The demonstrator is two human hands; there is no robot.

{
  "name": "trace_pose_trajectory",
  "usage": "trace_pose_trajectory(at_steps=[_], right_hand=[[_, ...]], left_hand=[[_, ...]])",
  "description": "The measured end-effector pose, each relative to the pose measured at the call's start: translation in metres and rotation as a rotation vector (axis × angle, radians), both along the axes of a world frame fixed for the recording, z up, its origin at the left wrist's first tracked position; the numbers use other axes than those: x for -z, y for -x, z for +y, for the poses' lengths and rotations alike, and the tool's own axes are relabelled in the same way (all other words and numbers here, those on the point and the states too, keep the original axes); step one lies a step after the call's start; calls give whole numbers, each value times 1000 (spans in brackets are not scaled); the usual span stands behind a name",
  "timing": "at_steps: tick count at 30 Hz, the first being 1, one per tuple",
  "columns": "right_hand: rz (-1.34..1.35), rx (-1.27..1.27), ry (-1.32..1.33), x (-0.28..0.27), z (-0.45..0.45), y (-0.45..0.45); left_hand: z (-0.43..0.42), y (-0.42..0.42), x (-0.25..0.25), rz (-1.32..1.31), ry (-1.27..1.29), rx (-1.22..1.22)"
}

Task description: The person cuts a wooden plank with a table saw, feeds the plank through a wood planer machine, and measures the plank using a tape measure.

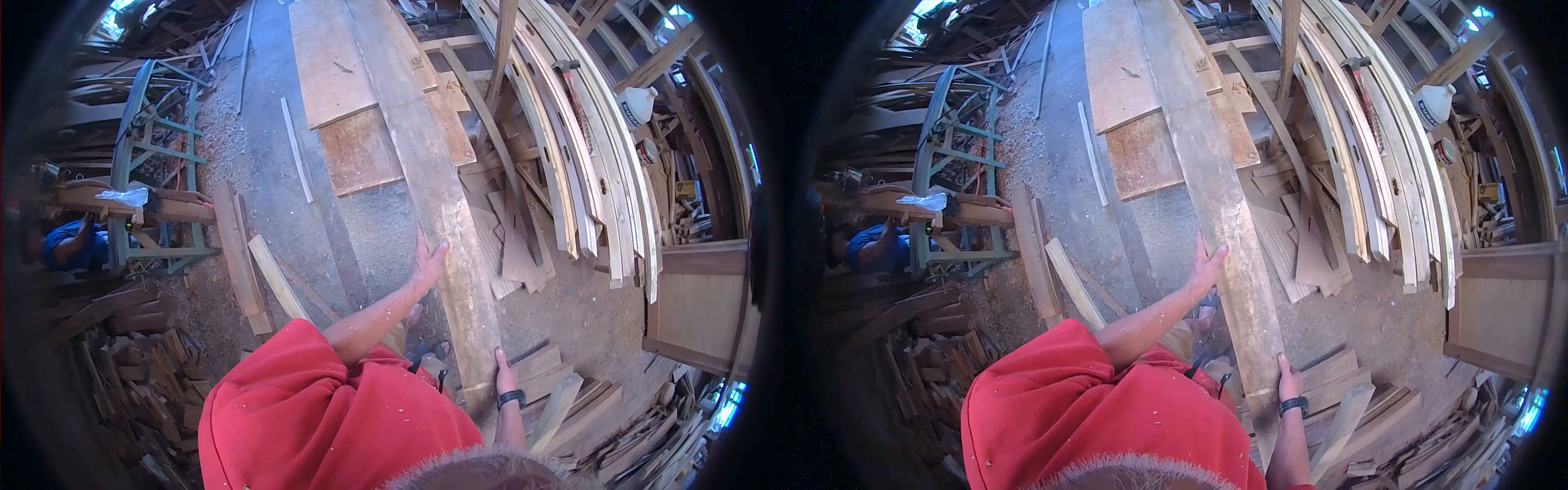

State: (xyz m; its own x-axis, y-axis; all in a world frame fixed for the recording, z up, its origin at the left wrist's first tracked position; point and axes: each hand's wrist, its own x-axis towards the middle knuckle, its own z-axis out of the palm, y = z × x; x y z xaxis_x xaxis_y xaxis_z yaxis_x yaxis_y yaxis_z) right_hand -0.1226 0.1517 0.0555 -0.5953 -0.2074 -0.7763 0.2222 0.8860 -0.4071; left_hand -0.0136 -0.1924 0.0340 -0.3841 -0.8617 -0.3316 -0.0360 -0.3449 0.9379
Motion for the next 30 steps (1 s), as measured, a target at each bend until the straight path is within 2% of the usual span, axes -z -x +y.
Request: trace_pose_trajectory(at_steps=[2, 4, 7, 11, 15, 17, 23, 25, 30], right_hand=[[40, -5, 11, 3, -5, -1], [49, -47, -19, 3, -16, 5], [45, -67, -40, 10, -25, 7], [53, -31, 3, -11, -52, 3], [-16, -78, -11, 1, -54, 10], [49, -61, 9, 7, -67, 10], [38, -69, -48, -30, -110, 10], [-3, -68, -60, -25, -117, 14], [-33, -61, -52, -27, -134, 16]], left_hand=[[-6, 1, 11, 17, 29, -21], [-16, 0, 11, -114, 69, -3], [-29, 4, 12, -4, 45, -22], [-45, 6, 7, -6, 77, -16], [-55, 7, 24, -49, 143, -11], [-71, 8, 22, -49, 152, -5], [-94, 13, 6, -59, 103, -23], [-102, 13, 3, -53, 168, -6], [-118, 14, 9, -77, 147, -18]])
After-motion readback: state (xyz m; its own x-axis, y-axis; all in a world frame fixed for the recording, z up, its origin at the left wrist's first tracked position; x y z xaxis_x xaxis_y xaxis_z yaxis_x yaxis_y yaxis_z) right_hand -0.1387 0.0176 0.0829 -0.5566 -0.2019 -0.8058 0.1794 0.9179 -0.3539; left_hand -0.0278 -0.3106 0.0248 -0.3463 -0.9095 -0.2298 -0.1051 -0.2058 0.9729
